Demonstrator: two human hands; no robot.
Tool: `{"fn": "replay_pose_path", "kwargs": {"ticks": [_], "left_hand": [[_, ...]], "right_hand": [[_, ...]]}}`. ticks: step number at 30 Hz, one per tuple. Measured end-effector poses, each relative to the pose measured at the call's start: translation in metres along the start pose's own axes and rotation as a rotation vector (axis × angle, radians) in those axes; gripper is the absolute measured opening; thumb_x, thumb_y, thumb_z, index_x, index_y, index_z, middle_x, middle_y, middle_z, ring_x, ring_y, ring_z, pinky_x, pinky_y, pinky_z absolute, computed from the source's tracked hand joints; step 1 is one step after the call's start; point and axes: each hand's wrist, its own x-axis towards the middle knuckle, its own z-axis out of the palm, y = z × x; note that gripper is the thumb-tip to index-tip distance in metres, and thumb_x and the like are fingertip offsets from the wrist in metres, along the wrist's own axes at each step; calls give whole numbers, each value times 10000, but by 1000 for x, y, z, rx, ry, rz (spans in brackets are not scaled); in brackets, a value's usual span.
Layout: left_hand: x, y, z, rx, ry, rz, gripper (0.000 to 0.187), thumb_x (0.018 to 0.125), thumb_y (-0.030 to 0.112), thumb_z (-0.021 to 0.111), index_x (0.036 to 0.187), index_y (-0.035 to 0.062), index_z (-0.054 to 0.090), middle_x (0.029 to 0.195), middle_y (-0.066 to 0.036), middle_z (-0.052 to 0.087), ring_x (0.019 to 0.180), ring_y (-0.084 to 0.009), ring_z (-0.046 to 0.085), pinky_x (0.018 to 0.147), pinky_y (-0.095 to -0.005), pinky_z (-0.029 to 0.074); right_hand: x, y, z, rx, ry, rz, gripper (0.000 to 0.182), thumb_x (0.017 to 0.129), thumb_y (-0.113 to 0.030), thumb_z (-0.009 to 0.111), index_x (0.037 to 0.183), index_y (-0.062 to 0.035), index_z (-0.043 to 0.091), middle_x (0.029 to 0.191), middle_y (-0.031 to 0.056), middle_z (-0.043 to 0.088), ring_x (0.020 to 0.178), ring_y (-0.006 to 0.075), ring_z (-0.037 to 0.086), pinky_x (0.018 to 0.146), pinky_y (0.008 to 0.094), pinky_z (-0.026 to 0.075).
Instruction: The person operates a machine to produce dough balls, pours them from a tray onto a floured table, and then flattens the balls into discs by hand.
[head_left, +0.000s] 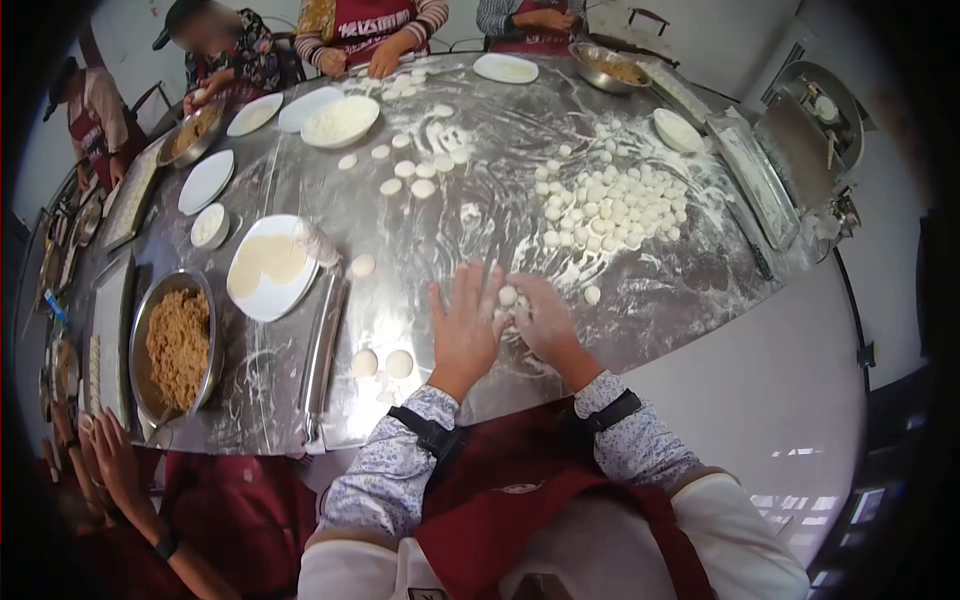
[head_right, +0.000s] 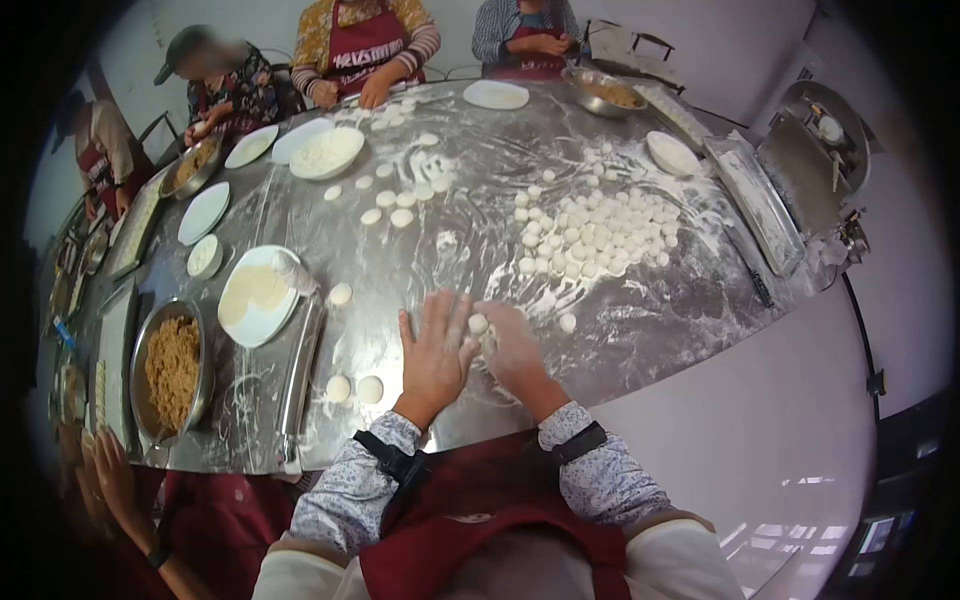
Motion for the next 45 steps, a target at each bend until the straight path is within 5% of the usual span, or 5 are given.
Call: {"fn": "replay_pose_path", "kwargs": {"ticks": [10, 23, 33, 37, 45], "left_hand": [[-33, -55, -15, 161, -16, -111, 625, 965, 274, 567, 1553, 231, 360, 1572, -175, 335, 1463, -436, 253, 1153, -666, 154], [25, 9, 7, -13, 59, 51, 634, 980, 359, 549, 1564, 227, 338, 1618, -118, 287, 1494, -411, 219, 1167, -660, 136], [5, -28, 19, 110, 24, -15, 539, 988, 372, 531, 1499, 219, 450, 1558, -144, 371, 1460, -402, 279, 1147, -647, 195], [4, -41, 14, 128, 4, -100, 533, 985, 345, 539, 1493, 206, 456, 1538, -168, 380, 1450, -409, 282, 1156, -630, 192], [7, -41, 3, 152, -16, -127, 555, 978, 318, 557, 1506, 202, 432, 1553, -173, 352, 1453, -413, 270, 1149, -653, 181]], "right_hand": [[-13, -44, 4, 389, -402, 389, 195, 865, -102, 675, 1055, -77, 640, 978, 122, 653, 979, 347, 609, 906, 442, 478], [1, 17, -24, -45, 157, 273, 266, 878, -39, 626, 1144, -43, 632, 1099, 172, 635, 1041, 347, 593, 919, 454, 471], [-14, -42, -32, 253, -384, 440, 234, 863, -138, 695, 1075, -61, 634, 1019, 166, 666, 903, 323, 657, 779, 413, 518], [-31, -25, -2, 153, -49, -126, 186, 872, -138, 674, 1043, -65, 662, 1003, 133, 667, 961, 334, 624, 873, 431, 475], [-27, -4, -2, 171, -42, 26, 158, 900, -122, 634, 1039, -62, 677, 1015, 132, 670, 1005, 339, 611, 927, 451, 456]]}}
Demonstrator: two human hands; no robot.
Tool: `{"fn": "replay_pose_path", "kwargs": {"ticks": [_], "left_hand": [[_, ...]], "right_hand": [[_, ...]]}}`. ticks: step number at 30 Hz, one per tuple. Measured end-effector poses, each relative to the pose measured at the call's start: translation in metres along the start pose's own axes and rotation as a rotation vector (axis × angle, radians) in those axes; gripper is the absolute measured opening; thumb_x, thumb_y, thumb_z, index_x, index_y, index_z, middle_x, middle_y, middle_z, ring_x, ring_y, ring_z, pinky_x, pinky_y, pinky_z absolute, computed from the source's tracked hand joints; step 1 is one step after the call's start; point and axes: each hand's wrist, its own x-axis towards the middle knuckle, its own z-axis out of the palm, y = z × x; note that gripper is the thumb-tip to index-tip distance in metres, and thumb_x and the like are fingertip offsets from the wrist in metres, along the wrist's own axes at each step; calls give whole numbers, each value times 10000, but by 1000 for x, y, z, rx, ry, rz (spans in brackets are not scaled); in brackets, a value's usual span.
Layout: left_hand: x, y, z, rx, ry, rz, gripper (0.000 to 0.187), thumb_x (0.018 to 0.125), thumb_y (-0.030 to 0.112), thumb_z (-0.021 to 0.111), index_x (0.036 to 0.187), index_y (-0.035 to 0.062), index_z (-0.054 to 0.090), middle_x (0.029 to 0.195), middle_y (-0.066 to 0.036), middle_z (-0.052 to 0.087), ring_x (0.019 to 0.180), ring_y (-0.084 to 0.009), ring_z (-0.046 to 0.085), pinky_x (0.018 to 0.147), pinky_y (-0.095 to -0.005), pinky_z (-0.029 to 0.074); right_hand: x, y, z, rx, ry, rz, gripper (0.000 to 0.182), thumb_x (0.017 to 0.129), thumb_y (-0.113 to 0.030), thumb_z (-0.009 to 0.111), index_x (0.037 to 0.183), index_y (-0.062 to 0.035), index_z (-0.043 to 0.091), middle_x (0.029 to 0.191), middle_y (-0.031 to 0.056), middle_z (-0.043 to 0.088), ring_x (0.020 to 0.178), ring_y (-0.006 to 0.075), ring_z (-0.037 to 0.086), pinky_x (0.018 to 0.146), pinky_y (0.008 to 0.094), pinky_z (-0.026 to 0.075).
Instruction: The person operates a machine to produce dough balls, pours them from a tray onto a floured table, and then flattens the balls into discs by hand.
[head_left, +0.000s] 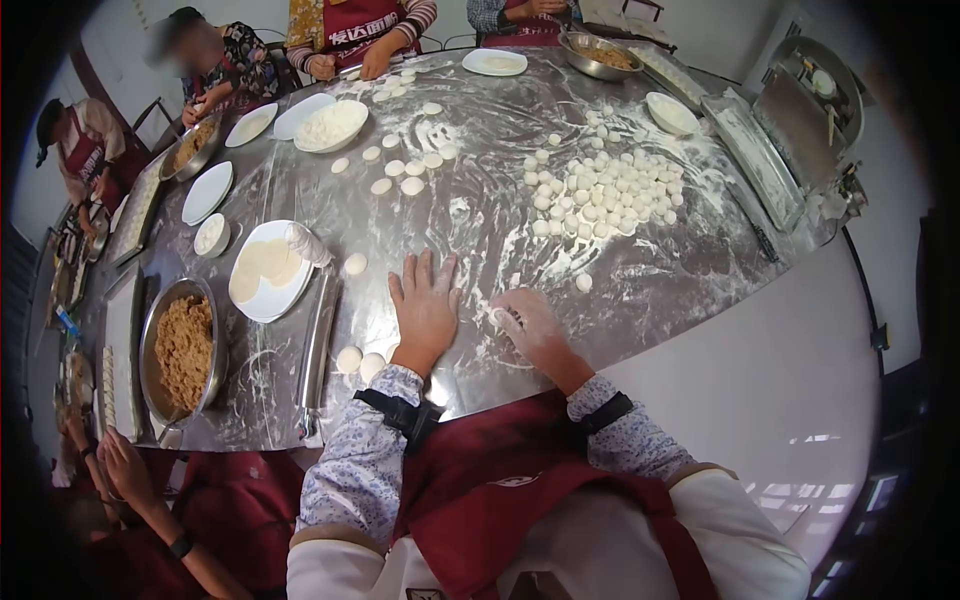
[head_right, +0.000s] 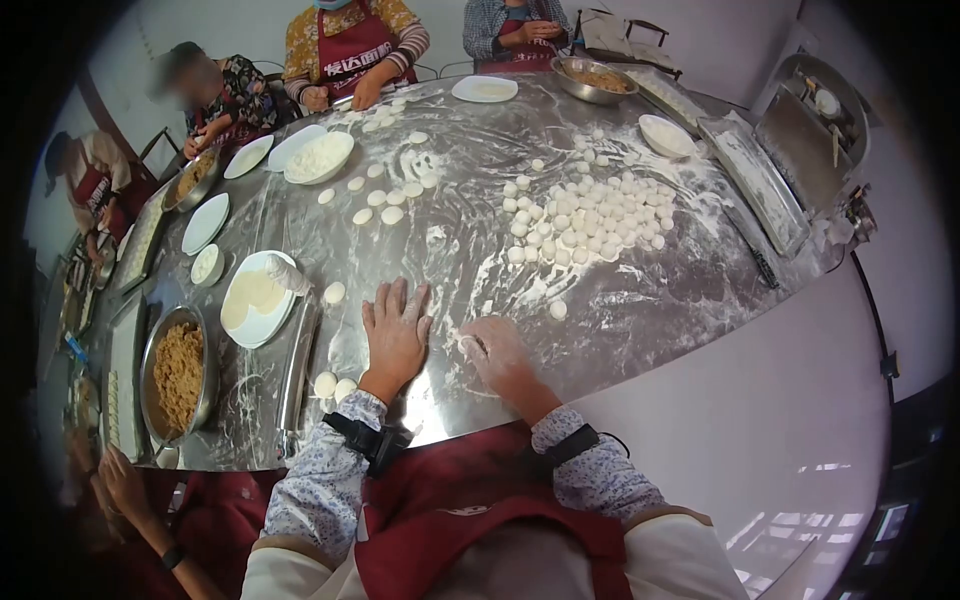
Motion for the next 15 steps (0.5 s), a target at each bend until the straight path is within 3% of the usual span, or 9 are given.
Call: {"fn": "replay_pose_path", "kwargs": {"ticks": [2, 4, 6, 7, 9, 11, 13, 15], "left_hand": [[9, 14, -16, -39, 29, -1, 569, 976, 315, 561, 1516, 204, 417, 1557, -172, 346, 1455, -413, 266, 1150, -652, 179], [20, 39, -39, -83, 54, -7, 584, 974, 312, 564, 1525, 206, 401, 1561, -171, 340, 1458, -413, 263, 1152, -651, 178], [35, 69, -59, -168, 184, 124, 610, 974, 323, 563, 1544, 218, 374, 1576, -169, 321, 1464, -412, 253, 1154, -651, 172], [42, 81, -56, -166, 202, 180, 609, 973, 340, 566, 1543, 232, 380, 1577, -163, 328, 1464, -412, 256, 1153, -653, 170], [43, 98, -31, -162, 219, 227, 608, 972, 356, 569, 1542, 245, 385, 1577, -156, 335, 1463, -412, 260, 1153, -656, 167], [26, 99, 24, -118, 21, 212, 589, 970, 398, 570, 1524, 274, 415, 1570, -128, 364, 1460, -400, 277, 1151, -664, 161], [40, 97, 31, -125, 44, 234, 575, 969, 412, 568, 1511, 279, 431, 1564, -115, 378, 1459, -393, 284, 1152, -668, 157], [33, 100, 34, -135, 42, 245, 552, 969, 428, 562, 1489, 276, 460, 1559, -103, 390, 1461, -377, 291, 1157, -672, 142]], "right_hand": [[3, 1, -5, -6, -4, -14, 158, 907, -118, 622, 1043, -61, 679, 1002, 135, 672, 993, 342, 616, 928, 454, 458], [4, -2, -14, 134, -17, 213, 177, 950, -95, 565, 1071, -53, 688, 1087, 135, 685, 1010, 329, 629, 924, 415, 491], [5, -6, -33, 95, 42, 290, 195, 928, -92, 582, 1094, -56, 679, 1103, 135, 674, 1041, 329, 613, 945, 431, 471], [7, -7, -45, 54, 100, 362, 224, 906, -89, 598, 1116, -60, 670, 1118, 134, 663, 1072, 330, 597, 966, 448, 451], [6, -10, -74, -337, 135, 225, 279, 889, -97, 628, 1165, -63, 651, 1200, 157, 630, 1148, 336, 565, 992, 448, 443], [-4, 20, -90, -357, 169, 236, 287, 877, -95, 644, 1162, -64, 643, 1210, 172, 618, 1166, 341, 553, 1003, 450, 437], [-5, 42, -89, -383, 225, 250, 298, 865, -94, 660, 1160, -64, 634, 1219, 187, 607, 1184, 347, 541, 1014, 453, 431], [-15, 50, -90, -367, 71, 259, 291, 859, -88, 674, 1147, -69, 638, 1170, 183, 626, 1118, 348, 581, 971, 447, 467]]}}
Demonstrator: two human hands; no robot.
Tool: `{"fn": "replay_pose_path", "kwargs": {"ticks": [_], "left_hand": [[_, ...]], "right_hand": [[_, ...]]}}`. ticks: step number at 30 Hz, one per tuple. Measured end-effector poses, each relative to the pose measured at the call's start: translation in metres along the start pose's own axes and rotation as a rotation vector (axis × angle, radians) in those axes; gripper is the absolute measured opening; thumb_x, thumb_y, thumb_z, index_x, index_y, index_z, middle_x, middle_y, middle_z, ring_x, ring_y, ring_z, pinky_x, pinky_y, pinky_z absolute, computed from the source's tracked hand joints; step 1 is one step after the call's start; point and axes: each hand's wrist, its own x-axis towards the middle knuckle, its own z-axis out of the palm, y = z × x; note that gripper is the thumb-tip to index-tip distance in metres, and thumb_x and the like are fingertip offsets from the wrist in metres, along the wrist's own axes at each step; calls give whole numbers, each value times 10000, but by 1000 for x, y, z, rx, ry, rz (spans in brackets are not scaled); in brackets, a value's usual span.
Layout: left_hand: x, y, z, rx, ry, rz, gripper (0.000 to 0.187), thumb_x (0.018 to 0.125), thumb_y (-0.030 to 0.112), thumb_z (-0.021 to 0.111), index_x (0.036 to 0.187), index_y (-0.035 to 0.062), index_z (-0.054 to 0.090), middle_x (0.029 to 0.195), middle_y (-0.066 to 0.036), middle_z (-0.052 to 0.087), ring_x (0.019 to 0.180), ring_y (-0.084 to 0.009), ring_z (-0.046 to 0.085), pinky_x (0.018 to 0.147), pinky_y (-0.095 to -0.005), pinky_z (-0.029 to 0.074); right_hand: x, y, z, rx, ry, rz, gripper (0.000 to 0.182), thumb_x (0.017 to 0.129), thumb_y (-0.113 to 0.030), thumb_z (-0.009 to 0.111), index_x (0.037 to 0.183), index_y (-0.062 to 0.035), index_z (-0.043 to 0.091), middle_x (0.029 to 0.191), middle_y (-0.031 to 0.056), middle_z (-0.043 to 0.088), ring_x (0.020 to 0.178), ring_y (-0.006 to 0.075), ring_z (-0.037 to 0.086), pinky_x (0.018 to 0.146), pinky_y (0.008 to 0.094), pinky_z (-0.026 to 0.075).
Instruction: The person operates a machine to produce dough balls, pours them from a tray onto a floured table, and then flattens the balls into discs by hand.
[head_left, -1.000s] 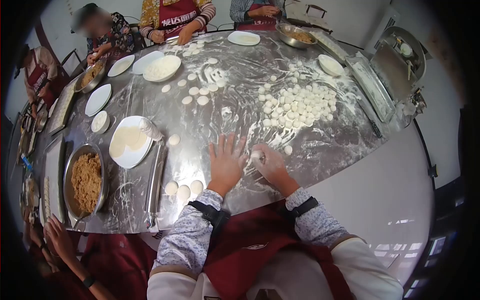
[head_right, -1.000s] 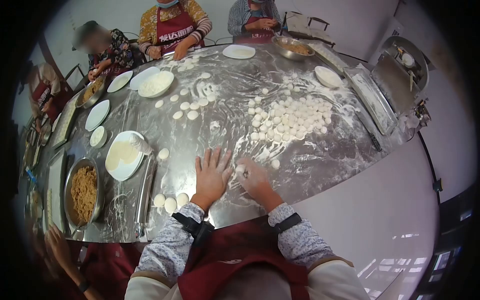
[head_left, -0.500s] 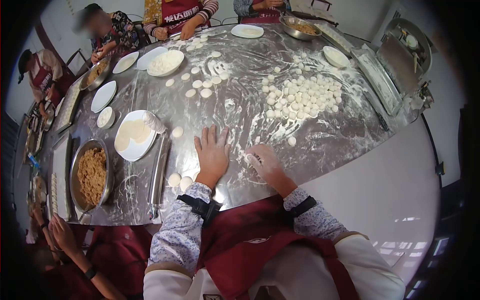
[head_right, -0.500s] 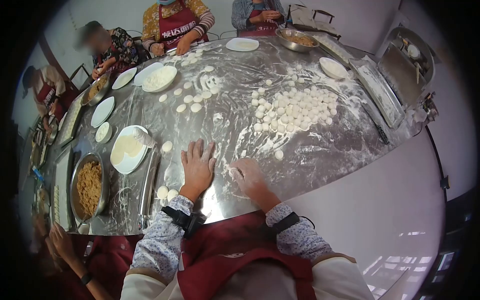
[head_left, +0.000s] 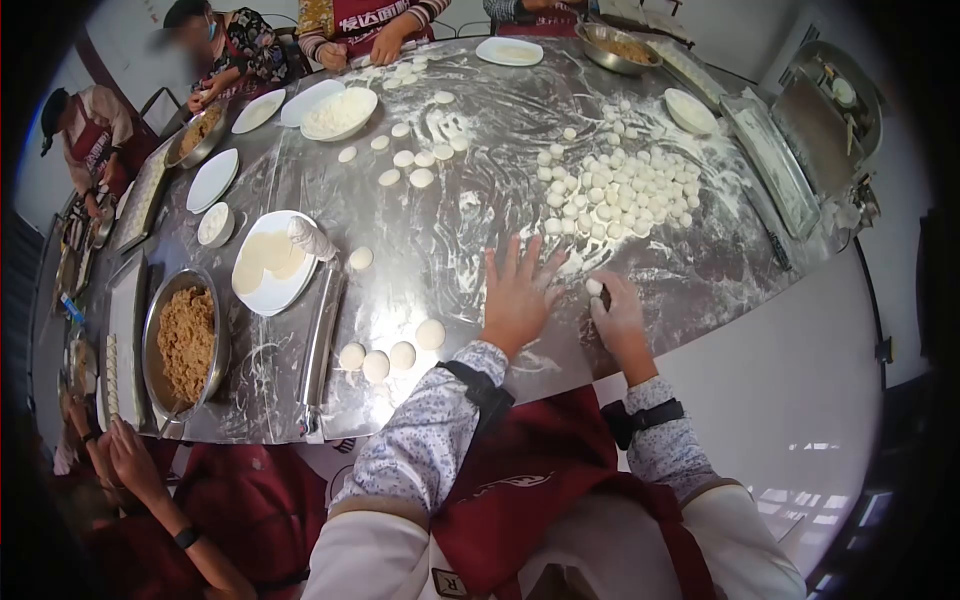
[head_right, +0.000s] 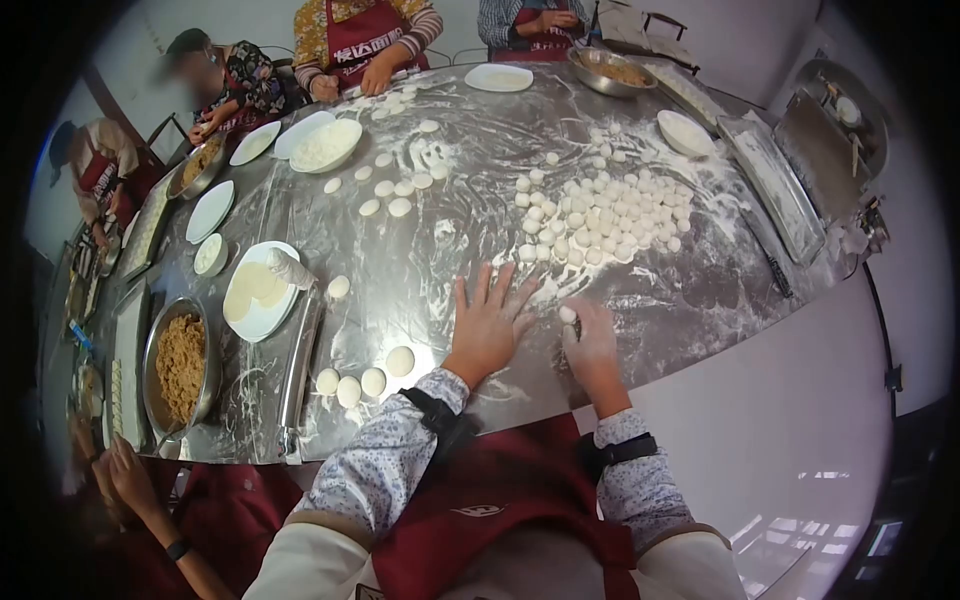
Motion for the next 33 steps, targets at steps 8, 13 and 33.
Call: {"fn": "replay_pose_path", "kwargs": {"ticks": [8, 13, 33], "left_hand": [[-49, -56, -33, 138, -140, -98, 551, 1003, 407, 493, 1527, 256, 413, 1589, -145, 341, 1472, -417, 258, 1151, -680, 144], [-56, -70, -54, 171, -130, -154, 569, 996, 386, 512, 1537, 255, 393, 1589, -153, 331, 1468, -422, 255, 1148, -676, 153], [-39, -51, -28, 130, -143, -109, 586, 969, 458, 550, 1498, 224, 460, 1578, -123, 365, 1457, -405, 288, 1144, -670, 171]], "right_hand": [[-30, -90, 24, 535, -318, 247, 211, 889, -133, 696, 1089, -78, 658, 1017, 149, 663, 951, 335, 625, 831, 432, 511], [-31, -101, 49, 396, -153, -225, 257, 881, -158, 720, 1107, -60, 648, 1006, 134, 653, 957, 308, 606, 872, 412, 485], [116, 24, 52, -90, -55, -257, 482, 788, -210, 740, 1266, -226, 676, 1289, 95, 625, 1204, 308, 554, 1013, 457, 453]]}}
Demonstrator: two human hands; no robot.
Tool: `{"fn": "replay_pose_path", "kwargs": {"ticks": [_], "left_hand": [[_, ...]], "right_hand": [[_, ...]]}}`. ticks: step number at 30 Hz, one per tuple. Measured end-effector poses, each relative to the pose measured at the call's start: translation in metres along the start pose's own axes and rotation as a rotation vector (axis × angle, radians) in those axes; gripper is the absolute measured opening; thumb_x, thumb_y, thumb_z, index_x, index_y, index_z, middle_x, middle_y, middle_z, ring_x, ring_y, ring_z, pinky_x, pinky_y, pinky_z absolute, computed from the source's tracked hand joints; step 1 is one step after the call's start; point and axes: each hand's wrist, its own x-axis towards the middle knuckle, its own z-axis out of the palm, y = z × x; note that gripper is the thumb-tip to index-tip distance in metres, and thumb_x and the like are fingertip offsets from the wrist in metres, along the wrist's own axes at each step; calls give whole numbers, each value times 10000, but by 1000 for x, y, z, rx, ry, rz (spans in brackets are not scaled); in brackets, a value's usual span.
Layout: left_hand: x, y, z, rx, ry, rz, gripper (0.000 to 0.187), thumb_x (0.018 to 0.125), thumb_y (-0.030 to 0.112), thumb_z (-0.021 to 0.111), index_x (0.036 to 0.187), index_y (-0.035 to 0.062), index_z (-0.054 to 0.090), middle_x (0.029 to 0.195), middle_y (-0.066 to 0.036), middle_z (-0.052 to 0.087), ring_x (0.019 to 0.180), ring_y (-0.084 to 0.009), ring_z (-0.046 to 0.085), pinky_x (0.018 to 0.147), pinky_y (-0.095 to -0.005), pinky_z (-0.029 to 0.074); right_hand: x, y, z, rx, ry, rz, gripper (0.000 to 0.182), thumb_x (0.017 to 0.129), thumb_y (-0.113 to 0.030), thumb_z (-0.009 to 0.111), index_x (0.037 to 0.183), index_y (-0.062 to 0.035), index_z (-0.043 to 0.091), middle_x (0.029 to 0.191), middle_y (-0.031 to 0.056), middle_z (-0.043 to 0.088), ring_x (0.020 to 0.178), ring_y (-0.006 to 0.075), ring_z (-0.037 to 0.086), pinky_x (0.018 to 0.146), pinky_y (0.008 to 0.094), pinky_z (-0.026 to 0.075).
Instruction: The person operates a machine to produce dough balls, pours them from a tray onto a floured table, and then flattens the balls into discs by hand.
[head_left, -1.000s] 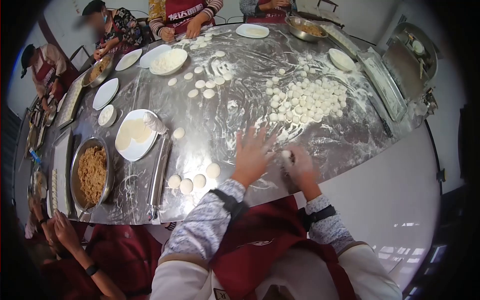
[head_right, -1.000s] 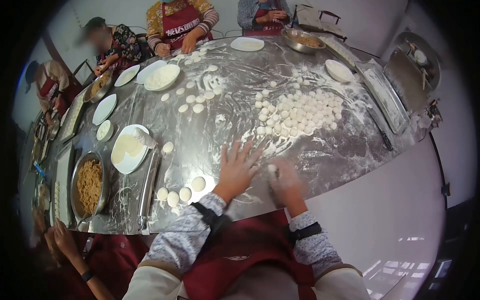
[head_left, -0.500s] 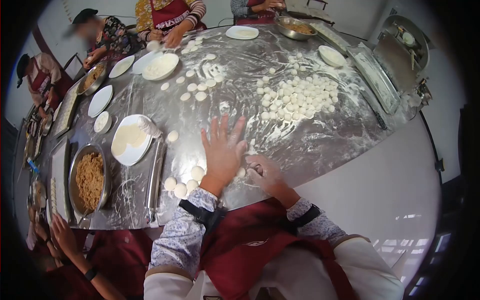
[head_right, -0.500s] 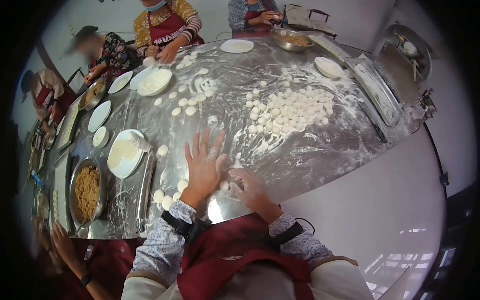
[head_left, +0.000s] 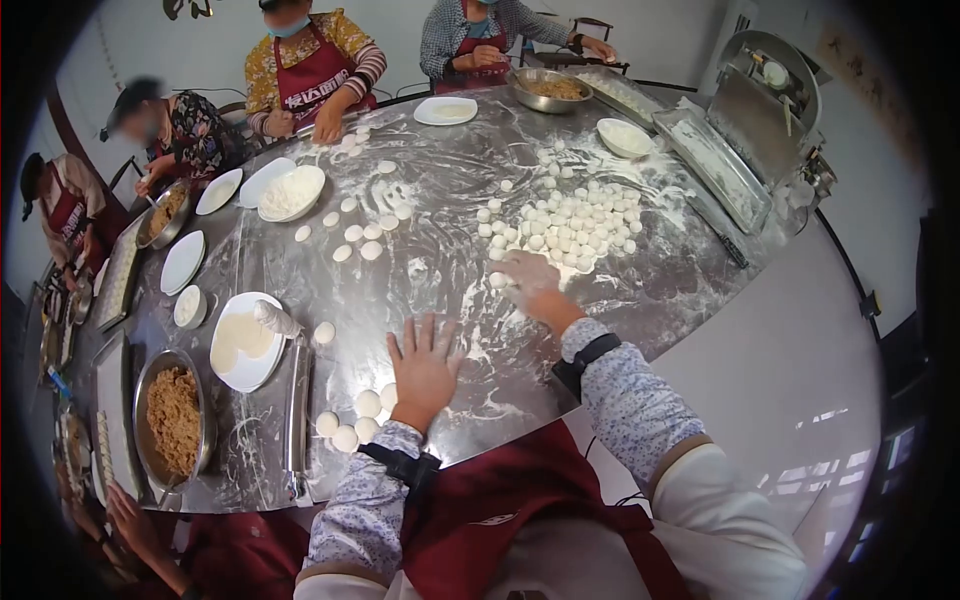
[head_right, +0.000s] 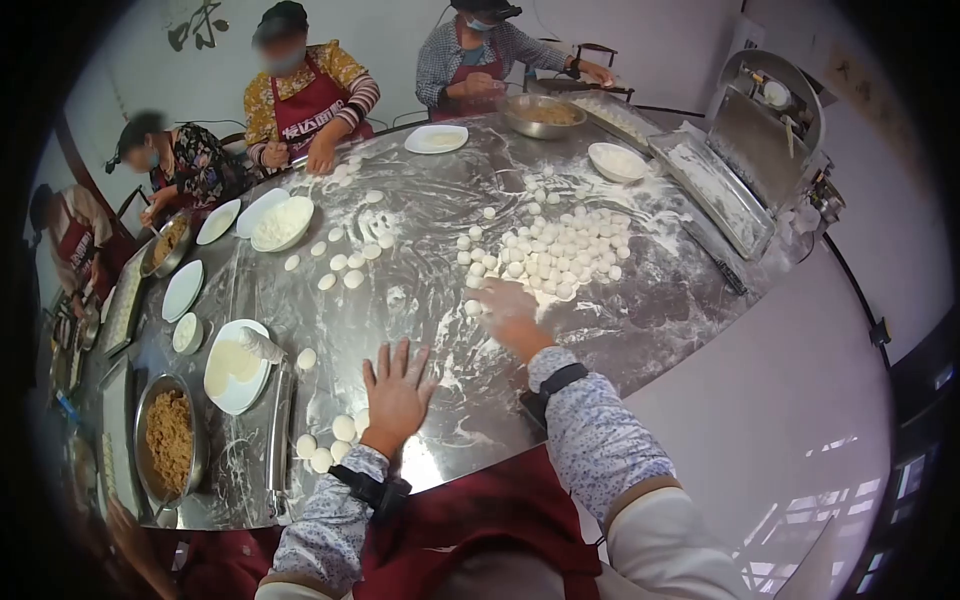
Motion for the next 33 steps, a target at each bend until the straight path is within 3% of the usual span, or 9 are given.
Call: {"fn": "replay_pose_path", "kwargs": {"ticks": [3, 6, 13, 19, 25, 28, 29, 31, 33], "left_hand": [[-5, -17, -8, 4, -6, -84, 567, 973, 437, 551, 1495, 231, 466, 1595, -108, 338, 1473, -408, 257, 1156, -673, 143], [-10, -24, -12, -4, 20, -96, 559, 971, 419, 560, 1490, 232, 472, 1586, -109, 349, 1470, -407, 262, 1153, -674, 148], [-12, -27, -8, -23, 51, -97, 547, 967, 400, 569, 1481, 230, 485, 1571, -119, 369, 1463, -411, 272, 1147, -677, 153], [-13, -26, -14, -8, 42, -84, 545, 998, 396, 514, 1511, 230, 434, 1566, -154, 367, 1451, -435, 280, 1136, -686, 166], [2, 19, -68, -144, 263, -47, 631, 984, 352, 536, 1565, 209, 334, 1601, -153, 306, 1477, -438, 237, 1172, -654, 119], [9, 35, -28, -152, 170, 52, 638, 971, 354, 564, 1557, 216, 355, 1600, -141, 313, 1481, -422, 233, 1168, -662, 121], [1, 37, -13, -79, 20, 46, 631, 965, 376, 573, 1546, 225, 378, 1598, -127, 323, 1483, -399, 240, 1163, -666, 128], [11, 33, 0, -92, 68, 79, 621, 968, 393, 564, 1541, 231, 388, 1595, -123, 331, 1483, -392, 248, 1161, -667, 133], [4, 35, -4, -97, 78, 81, 607, 973, 419, 553, 1534, 247, 397, 1589, -117, 347, 1484, -386, 253, 1160, -665, 142]], "right_hand": [[-9, -33, 23, -28, -92, -39, 212, 824, -147, 676, 1034, -170, 700, 1014, 54, 646, 988, 304, 598, 826, 478, 446], [-39, -76, 15, 153, 111, -129, 193, 833, -132, 653, 1024, -164, 663, 971, 55, 650, 969, 297, 611, 851, 462, 415], [-73, -135, -23, 157, -7, -102, 278, 782, -161, 728, 1045, -159, 639, 982, 38, 650, 956, 238, 609, 871, 424, 369], [-95, -159, -12, 177, -73, -117, 374, 728, -193, 810, 1067, -122, 671, 985, 67, 662, 958, 278, 614, 871, 446, 409], [-106, -125, -29, 282, 92, 164, 395, 737, -161, 801, 1091, -86, 642, 1030, 121, 632, 993, 351, 581, 844, 459, 466], [-115, -110, -38, 364, 74, 270, 367, 754, -103, 762, 1098, -81, 635, 1028, 137, 627, 1007, 358, 577, 886, 472, 462], [-117, -111, -41, 360, 76, 280, 367, 754, -103, 762, 1098, -81, 635, 1028, 137, 627, 1007, 358, 577, 886, 472, 462], [-115, -113, -49, 279, 6, 83, 336, 775, -92, 734, 1095, -84, 630, 1024, 141, 624, 990, 359, 585, 872, 463, 477], [-124, -112, -44, 299, -57, 129, 329, 780, -90, 730, 1092, -87, 626, 1025, 140, 623, 985, 354, 588, 866, 454, 482]]}}
